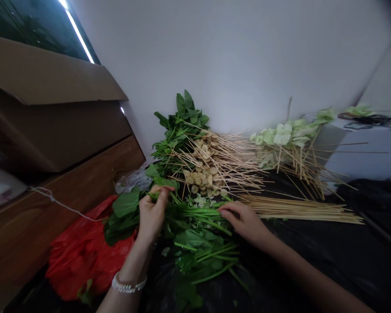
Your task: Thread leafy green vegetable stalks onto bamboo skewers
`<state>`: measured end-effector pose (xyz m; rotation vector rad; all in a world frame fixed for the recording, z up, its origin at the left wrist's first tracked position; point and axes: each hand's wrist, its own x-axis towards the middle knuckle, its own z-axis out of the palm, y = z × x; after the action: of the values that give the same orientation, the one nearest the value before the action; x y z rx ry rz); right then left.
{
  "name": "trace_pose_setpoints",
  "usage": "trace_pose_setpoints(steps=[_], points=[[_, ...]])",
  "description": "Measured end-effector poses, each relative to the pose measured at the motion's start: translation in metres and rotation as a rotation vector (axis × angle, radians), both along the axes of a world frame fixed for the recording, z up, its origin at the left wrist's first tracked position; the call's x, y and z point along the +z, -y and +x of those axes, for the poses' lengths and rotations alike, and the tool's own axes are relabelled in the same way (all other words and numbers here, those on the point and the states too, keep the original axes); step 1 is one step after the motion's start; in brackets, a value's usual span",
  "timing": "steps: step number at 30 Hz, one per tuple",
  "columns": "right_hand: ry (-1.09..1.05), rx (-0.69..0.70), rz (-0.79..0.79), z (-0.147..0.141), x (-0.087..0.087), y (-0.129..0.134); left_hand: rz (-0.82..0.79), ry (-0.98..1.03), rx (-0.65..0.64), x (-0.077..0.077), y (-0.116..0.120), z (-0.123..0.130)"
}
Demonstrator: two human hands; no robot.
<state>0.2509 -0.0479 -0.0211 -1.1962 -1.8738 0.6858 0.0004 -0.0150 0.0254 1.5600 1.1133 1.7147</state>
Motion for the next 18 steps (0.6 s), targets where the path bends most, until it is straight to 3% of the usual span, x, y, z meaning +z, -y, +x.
trace_pose_setpoints(steps=[4, 8, 14, 18], points=[[0.205, 0.002, 0.081, -0.001, -0.014, -0.005, -0.241, 0.681, -0.234, 0.015, -0.005, -0.013], [0.327, -0.081, 0.143, 0.001, -0.022, -0.009, -0.352, 1.139, -0.470, 0.017, -0.006, -0.021], [0.617, -0.106, 0.057, 0.001, -0.026, -0.011, -0.513, 1.383, -0.655, 0.006, -0.008, -0.016], [0.635, -0.090, 0.057, 0.000, -0.027, -0.010, -0.636, 1.383, -0.469, 0.009, -0.009, -0.009]])
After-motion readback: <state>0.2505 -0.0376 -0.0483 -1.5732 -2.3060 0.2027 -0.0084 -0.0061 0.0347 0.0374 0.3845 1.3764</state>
